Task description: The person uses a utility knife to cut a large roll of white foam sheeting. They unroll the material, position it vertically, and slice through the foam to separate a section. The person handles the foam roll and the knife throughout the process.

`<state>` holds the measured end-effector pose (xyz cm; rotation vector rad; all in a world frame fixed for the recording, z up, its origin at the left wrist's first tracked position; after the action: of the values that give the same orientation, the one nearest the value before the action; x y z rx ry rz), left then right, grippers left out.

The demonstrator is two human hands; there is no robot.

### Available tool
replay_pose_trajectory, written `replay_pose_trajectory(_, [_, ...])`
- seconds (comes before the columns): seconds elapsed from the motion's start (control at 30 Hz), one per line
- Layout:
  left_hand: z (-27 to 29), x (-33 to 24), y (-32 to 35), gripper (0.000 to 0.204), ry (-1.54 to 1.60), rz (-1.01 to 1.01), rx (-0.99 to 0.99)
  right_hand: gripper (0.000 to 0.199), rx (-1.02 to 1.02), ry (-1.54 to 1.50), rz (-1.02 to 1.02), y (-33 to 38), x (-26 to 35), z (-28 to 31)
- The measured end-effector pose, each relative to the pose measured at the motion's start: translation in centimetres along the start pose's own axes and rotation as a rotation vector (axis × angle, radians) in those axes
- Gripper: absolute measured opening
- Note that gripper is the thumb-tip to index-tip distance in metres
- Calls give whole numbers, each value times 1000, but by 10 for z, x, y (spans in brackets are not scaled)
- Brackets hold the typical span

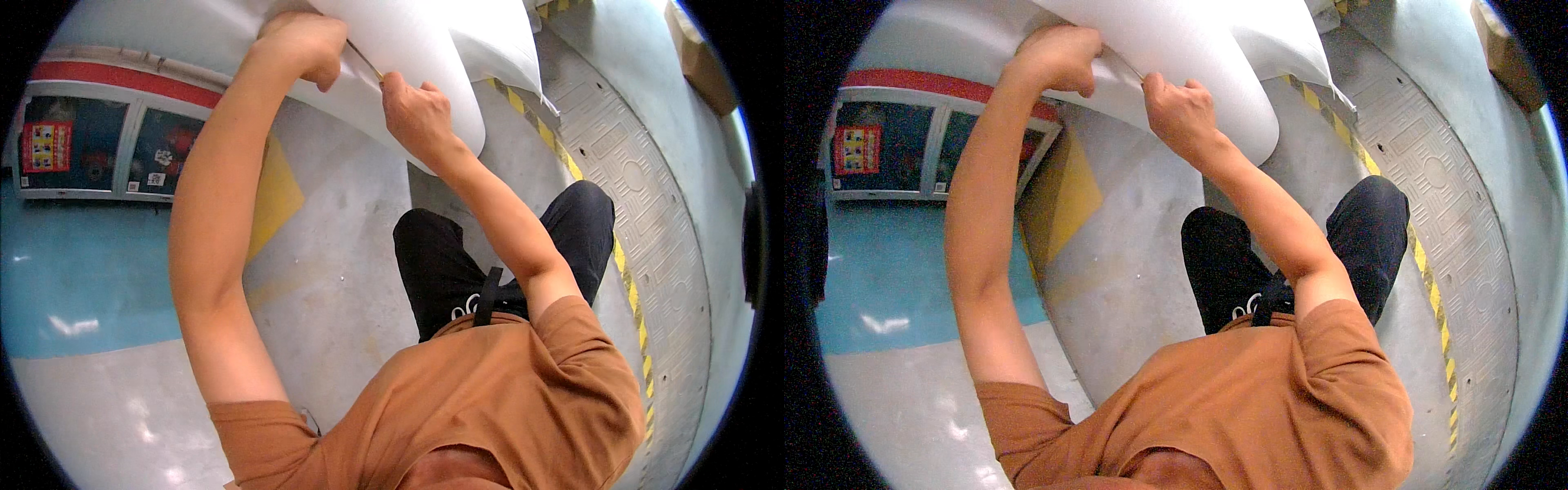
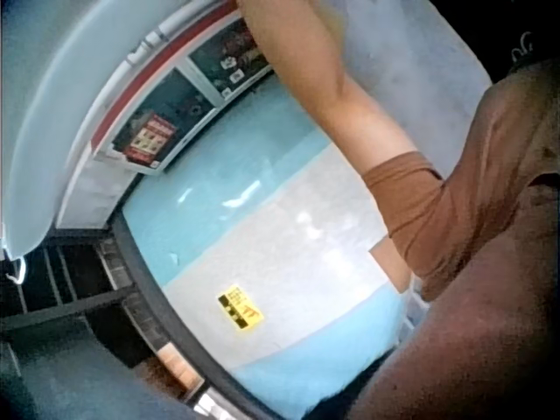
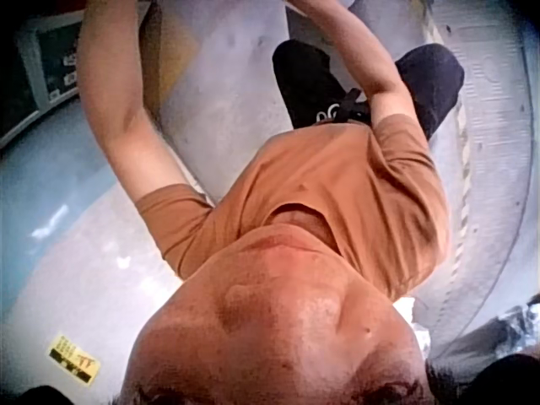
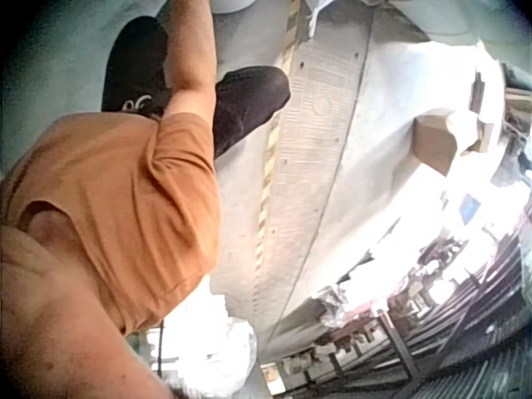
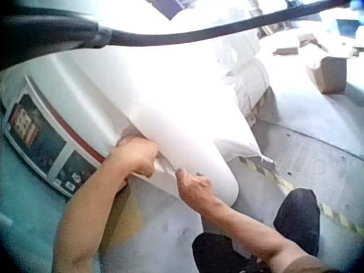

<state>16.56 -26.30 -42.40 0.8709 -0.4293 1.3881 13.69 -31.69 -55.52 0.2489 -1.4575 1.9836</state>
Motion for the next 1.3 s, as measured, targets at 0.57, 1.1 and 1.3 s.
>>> replay_pose_trajectory(0.57, [-3, 0, -14, 42, 77, -111, 35, 8, 285, 163, -189, 101, -61, -39])
replay_pose_trajectory(1.1, [-17, -11, -32, 49, 114, -29, 70, 9, 47, 6, -56, 26, -27, -20])
replay_pose_trajectory(1.3, [-15, -15, -21, 50, 161, 76, -42, 12, 80, 21, -74, 20, -32, -23])
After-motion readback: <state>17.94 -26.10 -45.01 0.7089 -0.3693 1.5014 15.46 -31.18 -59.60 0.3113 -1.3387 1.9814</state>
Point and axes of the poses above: each hand's wrist, its own y-axis away from the middle knuckle, its own z-axis out of the back of the hand, x = y × z, the point moved 8 cm from there along -y, towards the middle knuckle, and after that the axes turned 5 degrees about -y, right-handed, at the moved point
